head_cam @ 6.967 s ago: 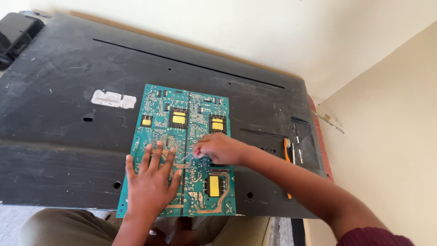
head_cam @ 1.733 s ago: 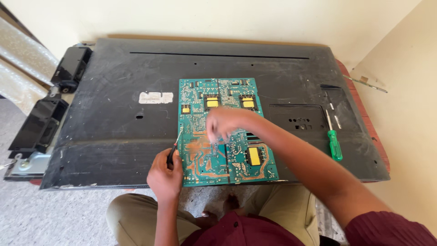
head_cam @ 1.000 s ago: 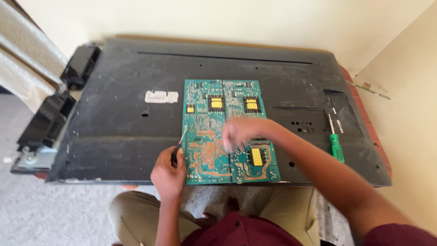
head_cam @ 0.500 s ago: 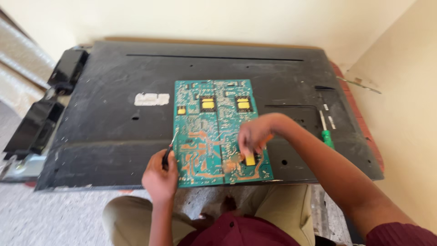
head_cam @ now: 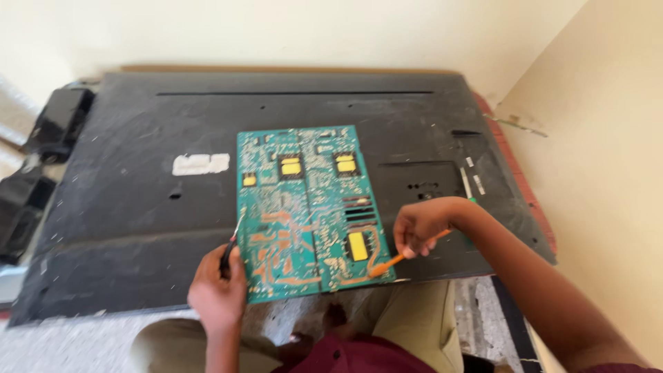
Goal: The person scrubs a green circuit board with a toothbrush and a white marker, focusing on the copper traces and components. They repeatedly scrub different areas of the board, occasionally switching between the toothbrush and the marker.
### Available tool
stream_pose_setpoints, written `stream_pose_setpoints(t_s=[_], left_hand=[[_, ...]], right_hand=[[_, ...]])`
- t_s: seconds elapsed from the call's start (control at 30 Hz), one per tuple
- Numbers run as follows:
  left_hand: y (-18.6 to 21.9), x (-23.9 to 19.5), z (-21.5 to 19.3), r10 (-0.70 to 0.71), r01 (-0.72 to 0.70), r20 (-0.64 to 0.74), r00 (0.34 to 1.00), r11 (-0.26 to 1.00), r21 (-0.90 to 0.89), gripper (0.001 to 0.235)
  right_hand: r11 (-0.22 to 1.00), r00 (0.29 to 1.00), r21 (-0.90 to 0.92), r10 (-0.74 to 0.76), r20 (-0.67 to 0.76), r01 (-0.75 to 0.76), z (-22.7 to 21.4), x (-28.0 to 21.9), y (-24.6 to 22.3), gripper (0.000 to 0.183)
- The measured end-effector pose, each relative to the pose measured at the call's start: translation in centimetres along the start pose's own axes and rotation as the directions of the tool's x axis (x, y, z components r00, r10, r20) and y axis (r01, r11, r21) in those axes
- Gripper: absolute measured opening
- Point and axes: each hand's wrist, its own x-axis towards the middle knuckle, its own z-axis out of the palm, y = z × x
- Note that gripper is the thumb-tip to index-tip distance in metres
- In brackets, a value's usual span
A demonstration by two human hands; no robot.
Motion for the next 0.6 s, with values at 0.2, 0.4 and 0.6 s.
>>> stream_pose_setpoints(t_s=[0.2,0.4,0.6], left_hand=[[-0.3,-0.2,0.3,-0.064,0.062,0.035,0.997,0.996,0.064,0.019],[-0.1,-0.4,0.2,-0.118,0.120,0.066,0.991,0.993,-0.020,0.017],[0.2,-0.3,-0.1,-0.139,0.142,0.054,0.989,0.989,-0.043,0.018]], right_hand=[[0.998,0.993,-0.028,-0.052,-0.102,0.050,1.4,-0.7,-0.7,0.022],[0.990,0.984,-0.029,-0.142,-0.112,0.139,3.7,-0.2,-3.1,0.023],[0.970,0.969,-0.101,-0.229,-0.092,0.219,4.6,1.1,-5.2,0.024]])
